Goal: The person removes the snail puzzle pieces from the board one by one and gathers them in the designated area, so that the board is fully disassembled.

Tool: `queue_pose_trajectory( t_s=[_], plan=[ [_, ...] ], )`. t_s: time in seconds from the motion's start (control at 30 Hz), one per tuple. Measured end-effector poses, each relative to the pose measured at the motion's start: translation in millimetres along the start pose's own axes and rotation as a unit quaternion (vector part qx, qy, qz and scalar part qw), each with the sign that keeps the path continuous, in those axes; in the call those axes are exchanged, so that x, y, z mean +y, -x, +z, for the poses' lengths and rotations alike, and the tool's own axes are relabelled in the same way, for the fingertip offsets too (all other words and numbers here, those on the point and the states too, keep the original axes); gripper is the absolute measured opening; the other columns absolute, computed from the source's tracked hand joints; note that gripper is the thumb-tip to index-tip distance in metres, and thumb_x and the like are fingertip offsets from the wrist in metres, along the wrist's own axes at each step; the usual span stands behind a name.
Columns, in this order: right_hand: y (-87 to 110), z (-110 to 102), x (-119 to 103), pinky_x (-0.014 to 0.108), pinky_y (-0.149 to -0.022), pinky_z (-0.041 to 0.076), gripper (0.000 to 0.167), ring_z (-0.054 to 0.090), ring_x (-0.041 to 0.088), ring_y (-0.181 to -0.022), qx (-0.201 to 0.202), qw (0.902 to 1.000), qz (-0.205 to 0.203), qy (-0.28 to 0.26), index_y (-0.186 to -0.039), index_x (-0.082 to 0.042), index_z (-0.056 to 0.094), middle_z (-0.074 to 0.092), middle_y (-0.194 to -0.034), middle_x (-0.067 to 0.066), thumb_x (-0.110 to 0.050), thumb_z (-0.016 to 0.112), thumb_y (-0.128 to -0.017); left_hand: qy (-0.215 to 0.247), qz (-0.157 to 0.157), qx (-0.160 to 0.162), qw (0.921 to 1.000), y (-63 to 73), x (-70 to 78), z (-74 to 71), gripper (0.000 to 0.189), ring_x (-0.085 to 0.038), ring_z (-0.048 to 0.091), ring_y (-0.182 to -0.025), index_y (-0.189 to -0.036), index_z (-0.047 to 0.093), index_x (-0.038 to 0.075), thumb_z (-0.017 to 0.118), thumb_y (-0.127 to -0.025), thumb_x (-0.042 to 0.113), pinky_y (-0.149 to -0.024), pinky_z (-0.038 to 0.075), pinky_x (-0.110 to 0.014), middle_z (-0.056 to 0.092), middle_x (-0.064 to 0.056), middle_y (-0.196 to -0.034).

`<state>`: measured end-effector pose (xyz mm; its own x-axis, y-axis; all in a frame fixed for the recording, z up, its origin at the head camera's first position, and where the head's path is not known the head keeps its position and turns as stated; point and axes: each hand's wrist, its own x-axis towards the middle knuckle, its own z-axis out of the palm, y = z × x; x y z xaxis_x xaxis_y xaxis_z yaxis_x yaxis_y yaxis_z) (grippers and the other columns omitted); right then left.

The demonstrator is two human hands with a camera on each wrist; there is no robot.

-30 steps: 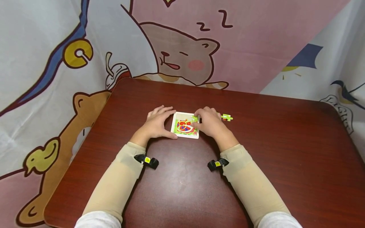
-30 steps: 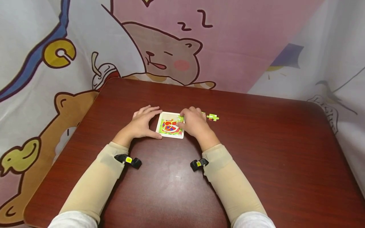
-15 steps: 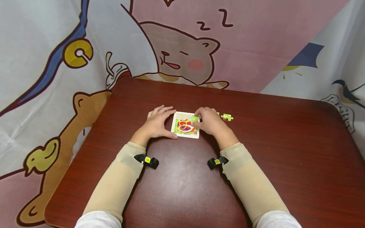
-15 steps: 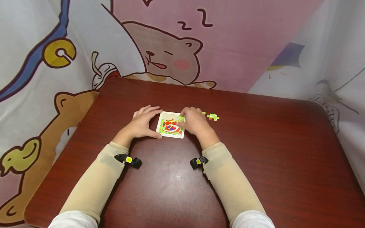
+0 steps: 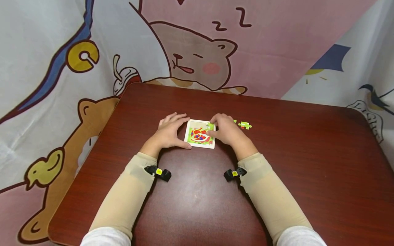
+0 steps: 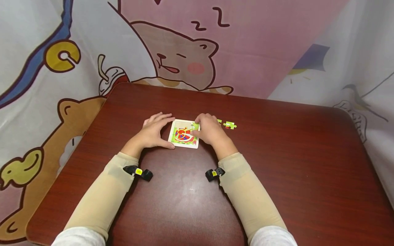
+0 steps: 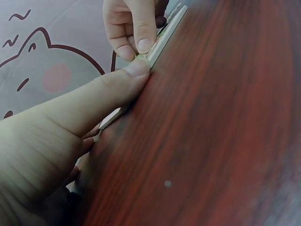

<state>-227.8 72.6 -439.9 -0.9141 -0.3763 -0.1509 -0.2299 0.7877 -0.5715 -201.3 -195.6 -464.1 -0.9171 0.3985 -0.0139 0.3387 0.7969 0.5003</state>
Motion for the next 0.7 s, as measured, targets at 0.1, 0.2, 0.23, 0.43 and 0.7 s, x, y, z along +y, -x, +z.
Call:
queue_pose_trajectory(
  t_s=[0.1,0.2,0.23,0.43,0.7],
  plan=[
    [0.9,0.4,-0.3,0.048,-0.097,0.049,0.047,0.052,0.033,-0.114,0.006,1.0,-0.002,-0.001,-0.128,-0.002,0.064,0.059,-0.119,0.016,-0.026,0.086,-0.094,0.001,0.0,0.001,1.0,-0.2,0.1,-0.2,0.118,-0.035,0.018,-0.16,-0.163,0.047,0.017,0.096,-0.065,0.062,-0.12,0.018,-0.061,0.037,-0.004,-0.171],
    [1.2,1.0,-0.2,0.048,-0.099,0.048,0.047,0.052,0.033,-0.115,0.01,0.9999,-0.006,0.001,-0.127,-0.002,0.063,0.059,-0.12,0.016,-0.026,0.086,-0.094,0.001,0.0,0.0,1.0,-0.3,0.0,0.1,0.118,-0.035,0.018,-0.16,-0.163,0.047,0.017,0.096,-0.066,0.063,-0.12,0.018,-0.061,0.036,-0.004,-0.171],
    [1.2,1.4,0.0,0.048,-0.099,0.049,0.047,0.052,0.033,-0.116,0.011,0.9999,-0.007,0.001,-0.127,-0.002,0.063,0.06,-0.12,0.016,-0.026,0.086,-0.094,0.0,0.0,0.0,1.0,-0.3,-0.1,0.2,0.118,-0.036,0.018,-0.16,-0.163,0.047,0.017,0.096,-0.066,0.063,-0.12,0.018,-0.061,0.036,-0.004,-0.171],
    [1.3,2.2,1.4,0.048,-0.101,0.049,0.047,0.054,0.032,-0.116,0.021,0.9996,-0.016,0.006,-0.127,-0.002,0.063,0.062,-0.121,0.015,-0.026,0.086,-0.093,0.001,-0.002,0.0,1.0,0.1,0.1,0.5,0.118,-0.035,0.018,-0.16,-0.163,0.047,0.018,0.097,-0.065,0.062,-0.121,0.017,-0.061,0.036,-0.004,-0.171],
    [3.1,2.0,-0.8,0.046,-0.097,0.049,0.048,0.057,0.031,-0.109,0.03,0.9993,-0.019,-0.006,-0.124,-0.003,0.061,0.061,-0.116,0.014,-0.023,0.088,-0.091,-0.003,0.001,0.004,1.0,-0.2,-0.4,0.4,0.12,-0.036,0.019,-0.16,-0.162,0.048,0.017,0.097,-0.063,0.064,-0.12,0.018,-0.061,0.037,-0.004,-0.17]
  ],
)
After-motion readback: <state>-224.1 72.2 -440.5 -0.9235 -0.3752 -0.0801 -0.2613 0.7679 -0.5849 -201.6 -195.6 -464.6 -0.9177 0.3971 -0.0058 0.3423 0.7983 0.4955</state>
